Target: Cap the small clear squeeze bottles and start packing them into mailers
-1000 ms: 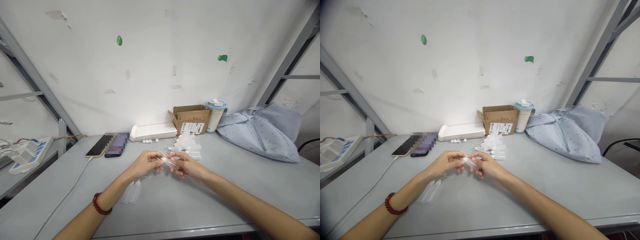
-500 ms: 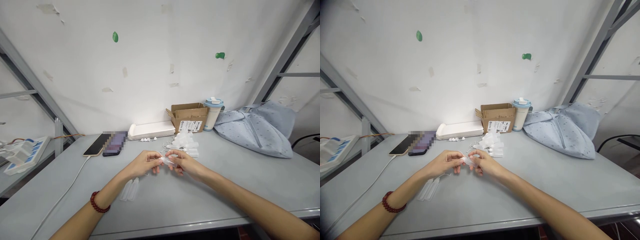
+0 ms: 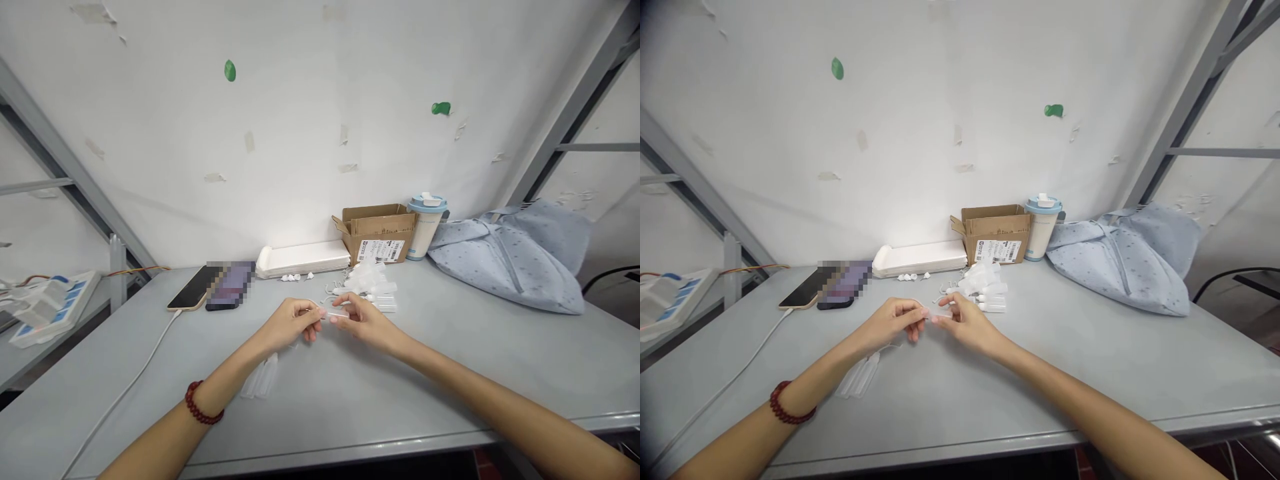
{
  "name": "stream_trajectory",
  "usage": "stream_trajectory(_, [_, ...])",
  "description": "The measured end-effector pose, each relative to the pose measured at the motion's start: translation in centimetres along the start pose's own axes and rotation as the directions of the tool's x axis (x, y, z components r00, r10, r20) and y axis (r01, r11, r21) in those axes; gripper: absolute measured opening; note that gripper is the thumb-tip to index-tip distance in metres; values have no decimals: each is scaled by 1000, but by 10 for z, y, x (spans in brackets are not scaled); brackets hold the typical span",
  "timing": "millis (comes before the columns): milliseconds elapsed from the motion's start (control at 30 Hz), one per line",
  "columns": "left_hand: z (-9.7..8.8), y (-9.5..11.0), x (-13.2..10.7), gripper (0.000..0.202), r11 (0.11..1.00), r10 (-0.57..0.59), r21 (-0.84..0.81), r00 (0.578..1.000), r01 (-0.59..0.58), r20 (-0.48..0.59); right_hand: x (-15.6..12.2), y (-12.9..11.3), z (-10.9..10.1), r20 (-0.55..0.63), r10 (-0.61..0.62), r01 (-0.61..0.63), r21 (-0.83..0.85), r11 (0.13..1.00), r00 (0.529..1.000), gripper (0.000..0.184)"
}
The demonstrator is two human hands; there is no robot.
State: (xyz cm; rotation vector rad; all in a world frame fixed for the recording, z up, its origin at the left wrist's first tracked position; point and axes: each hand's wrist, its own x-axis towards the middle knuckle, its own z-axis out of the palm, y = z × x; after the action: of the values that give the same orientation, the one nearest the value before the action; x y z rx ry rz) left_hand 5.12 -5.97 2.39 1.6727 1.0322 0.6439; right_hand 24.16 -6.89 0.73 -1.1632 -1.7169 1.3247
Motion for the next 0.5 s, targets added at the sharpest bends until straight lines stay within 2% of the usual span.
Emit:
stream_trajectory(67, [-1,-1,1,38,1000,-6,-18,1000,6,-20,1,2,1,-43,-72,68,-80,994,996,36])
stream_trajectory(133, [-2,-1,1,37,1000,-5,-12,1000,5,-13,0,2,1,-37,-101,97,-111,989,994,28])
stream_trajectory(233, [-1,2,0,35,999,14,34,1000,-13,-11,-1,-1,-1,0,-102,102,-103,989,995,24])
stream_trajectory(333, [0,5,-2,32,996,55,67,998,-54,-23,-2,-3,-3,32,-90,93,-77,993,995,28])
stream_trajectory(433, [0,5,-2,31,995,82,60,996,-80,-26,-2,-4,-3,17,-89,89,-51,995,996,28])
stream_trajectory(500, [0,4,-1,36,998,53,30,998,-53,-26,-1,-4,-2,-10,-99,99,-41,994,995,25])
